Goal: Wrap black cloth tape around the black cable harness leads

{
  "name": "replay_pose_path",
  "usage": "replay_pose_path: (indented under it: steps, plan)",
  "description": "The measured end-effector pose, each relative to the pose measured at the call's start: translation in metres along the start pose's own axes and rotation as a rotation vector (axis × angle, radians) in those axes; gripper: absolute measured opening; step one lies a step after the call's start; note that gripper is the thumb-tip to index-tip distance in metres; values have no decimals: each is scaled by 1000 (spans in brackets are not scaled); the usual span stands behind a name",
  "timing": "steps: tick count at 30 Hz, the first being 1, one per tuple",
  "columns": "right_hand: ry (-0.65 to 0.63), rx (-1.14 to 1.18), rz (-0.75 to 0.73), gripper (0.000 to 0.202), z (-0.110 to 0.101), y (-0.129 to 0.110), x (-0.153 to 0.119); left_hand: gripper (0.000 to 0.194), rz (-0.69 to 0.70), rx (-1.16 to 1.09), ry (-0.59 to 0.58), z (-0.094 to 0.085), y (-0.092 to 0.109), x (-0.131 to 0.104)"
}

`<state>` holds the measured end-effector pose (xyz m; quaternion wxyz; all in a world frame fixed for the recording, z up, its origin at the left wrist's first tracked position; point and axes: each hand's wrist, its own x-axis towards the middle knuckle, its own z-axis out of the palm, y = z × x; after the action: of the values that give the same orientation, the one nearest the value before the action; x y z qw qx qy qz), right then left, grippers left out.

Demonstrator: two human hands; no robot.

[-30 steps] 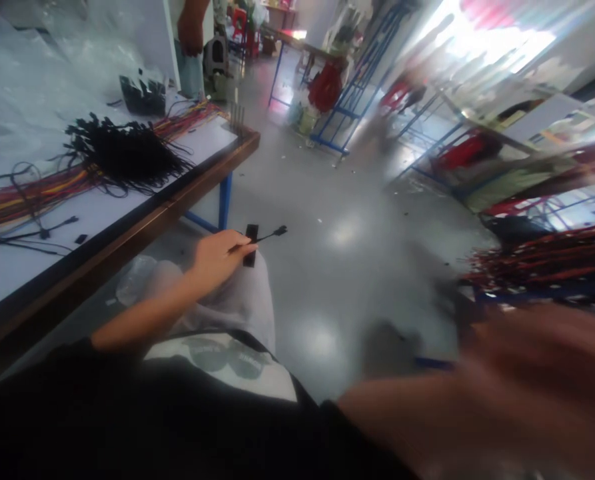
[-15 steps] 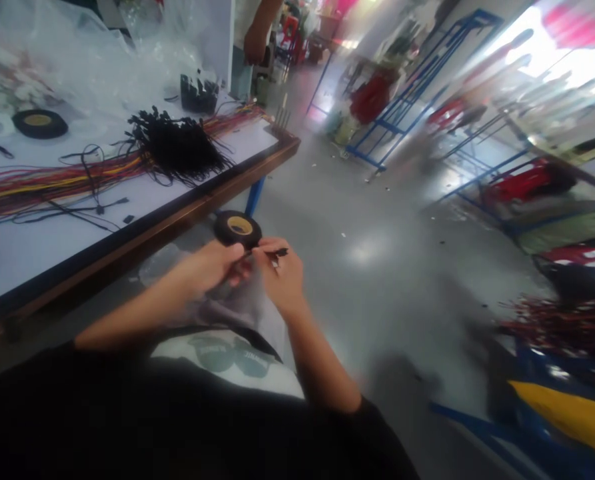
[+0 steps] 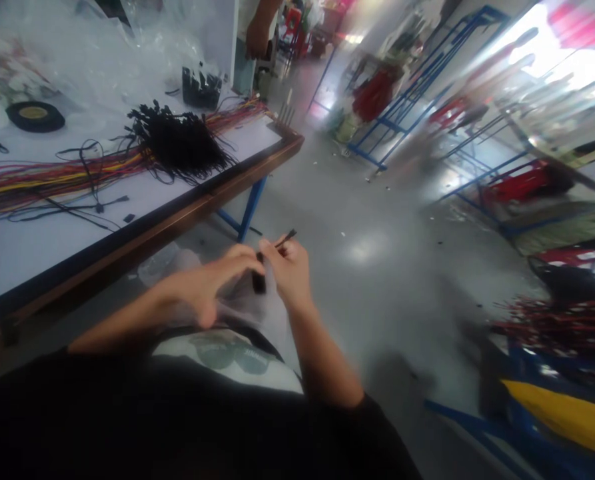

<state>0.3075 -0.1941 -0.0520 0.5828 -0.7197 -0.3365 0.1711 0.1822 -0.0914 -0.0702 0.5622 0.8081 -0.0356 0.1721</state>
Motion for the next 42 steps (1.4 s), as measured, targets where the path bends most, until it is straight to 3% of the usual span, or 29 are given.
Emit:
replay_pose_path:
  steps: [3, 4, 6, 10, 14, 16, 18, 20, 22, 24, 26, 28, 30, 32, 35, 36, 39, 42]
  plan:
    - [18, -119, -188, 24, 2, -2, -2, 30, -166, 168, 435, 6, -14, 8]
    - [40, -122, -210, 25, 4, -1, -2, 19, -165, 221, 511, 9, -18, 12]
    - [46, -105, -180, 23, 9, 0, -2, 10, -107, 299, 548, 14, -24, 17]
    - [-116, -124, -85, 22, 17, 1, -1, 21, -49, 335, 607, 20, -26, 20]
    - [48, -255, -199, 19, 17, 2, 1, 6, -165, 63, 713, 18, -17, 16]
    - [90, -315, -277, 19, 15, 2, 1, 26, -313, -233, 685, 11, -11, 14]
    - [44, -340, -338, 20, 13, 2, 0, 34, -426, -559, 509, 1, -7, 13]
    - [-28, -338, -373, 23, 13, 2, -1, 41, -470, -807, 314, -8, -5, 12]
    - [-48, -287, -339, 25, 16, 2, -1, 44, -470, -911, 263, -12, -4, 11]
    - [-13, -152, -211, 28, 21, 3, 2, 44, -413, -859, 342, -12, -3, 7]
    - [1, 24, -51, 30, 26, 5, 6, 50, -276, -669, 409, -12, 0, 0]
    - [-32, 123, 35, 33, 29, 3, 11, 65, -117, -417, 344, -16, 4, -7]
    - [-75, 73, 1, 32, 29, -1, 14, 73, -31, -203, 185, -20, 6, -12]
    - [-107, -37, -135, 29, 27, -8, 15, 58, -89, -52, 225, -23, 5, -14]
    - [-121, -147, -364, 29, 27, -13, 14, 28, -267, 133, 531, -19, -2, -10]
    - [-107, -156, -393, 29, 28, -13, 14, 22, -287, 179, 580, -17, -5, -8]
    - [-114, -155, -297, 25, 34, -8, 11, 7, -256, 246, 605, -10, -9, -4]
    - [-196, -203, -176, 20, 40, 0, 10, 13, -278, 236, 706, -4, -9, -3]
